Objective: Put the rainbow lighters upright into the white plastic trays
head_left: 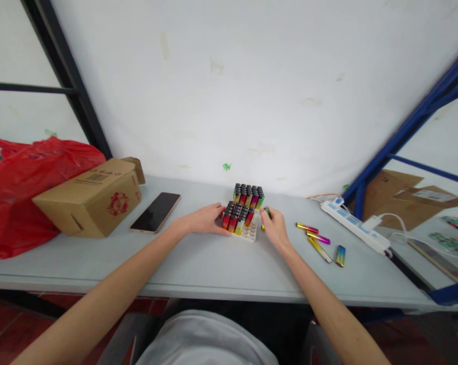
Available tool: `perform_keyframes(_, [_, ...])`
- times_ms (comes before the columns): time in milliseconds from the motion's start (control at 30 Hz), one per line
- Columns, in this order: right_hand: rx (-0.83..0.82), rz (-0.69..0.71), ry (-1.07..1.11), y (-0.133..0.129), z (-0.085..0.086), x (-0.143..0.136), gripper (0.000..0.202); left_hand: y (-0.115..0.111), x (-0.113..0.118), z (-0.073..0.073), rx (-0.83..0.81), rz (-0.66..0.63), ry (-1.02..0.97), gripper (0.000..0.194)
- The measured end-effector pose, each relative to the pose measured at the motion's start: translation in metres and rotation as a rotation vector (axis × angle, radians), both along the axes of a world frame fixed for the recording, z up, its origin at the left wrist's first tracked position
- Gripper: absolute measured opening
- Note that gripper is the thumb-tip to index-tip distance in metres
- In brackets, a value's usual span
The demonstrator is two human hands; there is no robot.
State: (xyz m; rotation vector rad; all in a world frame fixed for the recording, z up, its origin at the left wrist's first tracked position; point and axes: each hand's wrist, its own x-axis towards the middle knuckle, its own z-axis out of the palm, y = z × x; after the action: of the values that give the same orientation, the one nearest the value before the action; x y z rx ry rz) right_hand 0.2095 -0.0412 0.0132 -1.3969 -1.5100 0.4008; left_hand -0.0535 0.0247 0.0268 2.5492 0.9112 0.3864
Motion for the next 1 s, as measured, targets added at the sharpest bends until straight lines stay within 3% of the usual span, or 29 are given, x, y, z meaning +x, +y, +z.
perform_keyframes(633, [0.056, 0.039, -0.163, -0.01, 0.006, 0.001, 0.047, 0.001, 0.0, 0.0, 0.016, 0.006, 0.023, 0.065])
perform_keyframes(833, [0.064, 0.17, -0.203, -0.019, 0.016, 0.006, 0.044, 0.0, 0.001, 0.0, 0.015, 0.032, 0.014, 0.065])
perform_keyframes(1000, [0.122, 0.173, -0.381, -0.019, 0.016, 0.006, 0.048, 0.0, 0.001, 0.0, 0.027, 0.036, 0.015, 0.064])
